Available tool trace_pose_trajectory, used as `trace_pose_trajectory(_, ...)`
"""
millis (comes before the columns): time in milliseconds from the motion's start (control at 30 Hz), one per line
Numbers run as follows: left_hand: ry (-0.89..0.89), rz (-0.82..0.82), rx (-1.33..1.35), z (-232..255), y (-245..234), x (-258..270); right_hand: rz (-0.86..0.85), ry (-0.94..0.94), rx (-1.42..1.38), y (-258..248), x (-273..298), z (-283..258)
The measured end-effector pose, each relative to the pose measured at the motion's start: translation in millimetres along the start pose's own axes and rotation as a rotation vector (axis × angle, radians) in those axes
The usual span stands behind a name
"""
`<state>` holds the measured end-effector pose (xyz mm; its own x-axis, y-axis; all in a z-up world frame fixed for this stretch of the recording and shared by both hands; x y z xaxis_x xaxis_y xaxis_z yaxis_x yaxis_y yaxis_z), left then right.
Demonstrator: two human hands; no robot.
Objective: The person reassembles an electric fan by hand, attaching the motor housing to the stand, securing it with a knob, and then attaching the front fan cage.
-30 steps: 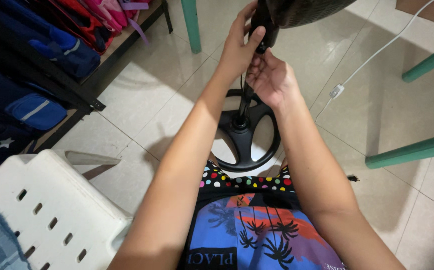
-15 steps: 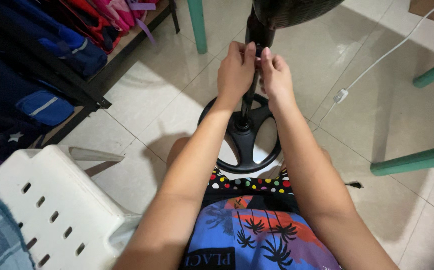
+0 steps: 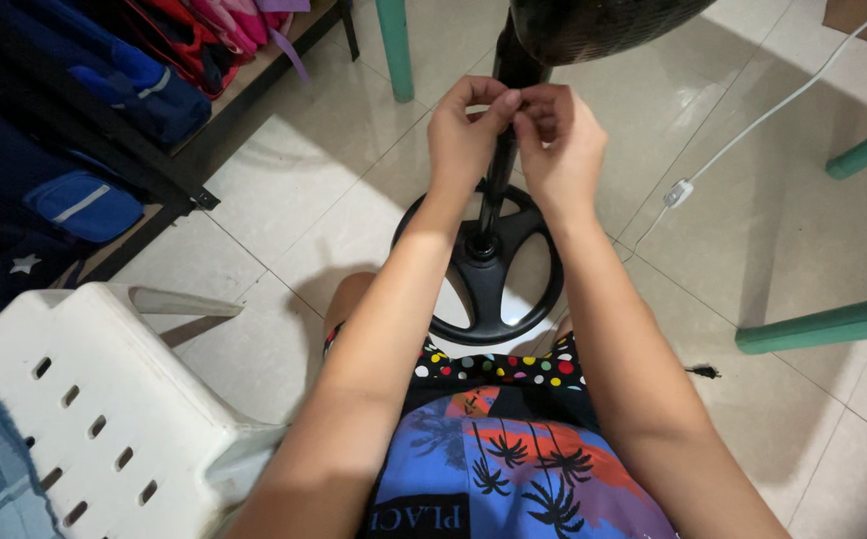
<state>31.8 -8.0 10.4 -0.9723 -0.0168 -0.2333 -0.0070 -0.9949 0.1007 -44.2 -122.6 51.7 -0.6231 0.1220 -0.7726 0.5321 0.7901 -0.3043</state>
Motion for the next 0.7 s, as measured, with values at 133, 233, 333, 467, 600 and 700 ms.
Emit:
trace_pose_trajectory(133, 0.071, 0.032, -0.085, -1.0, -4.7, 3.2, 0.056, 0.178, -0.021, 6.8, 0.3, 6.3)
trace_pose_trajectory(233, 0.080, 0.044, 0.120, -4.7, -6.9, 6.7, 0.099, 0.379, -0.129, 15.4, 3.7, 17.6)
trace_pose_trajectory(333, 0.057, 0.048, -0.031, -6.5, -6.1, 2.4, 0.096, 0.454, -0.179, 18.9, 6.4, 22.5)
trace_pose_trajectory(467, -0.138, -0.029, -0.025, -7.0, -2.4, -0.6, 0.116, 0.234, 0.088, 13.2, 4.2, 8.3)
trace_pose_trajectory(600, -0.025, 0.002, -0.095, 5.2, -4.0, -2.5, 0.142, 0.080, 0.133, 6.5, 5.9, -8.3)
trace_pose_trajectory(700, 0.000, 0.004, -0.067, 8.3, -3.1, -1.5, 0.115, 0.028, 0.140, 5.7, 4.4, -11.9)
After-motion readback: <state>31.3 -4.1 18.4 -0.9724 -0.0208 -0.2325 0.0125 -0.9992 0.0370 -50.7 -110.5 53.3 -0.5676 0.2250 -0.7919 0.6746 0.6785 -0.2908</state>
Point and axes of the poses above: each hand's wrist, its own x-axis away from the middle knuckle, its own y-axis out of the palm, z = x × y, the point moved 3 cm from there along -x, towards the middle knuckle, and after that the axes turned 5 degrees about -y, right-handed, at the moved point
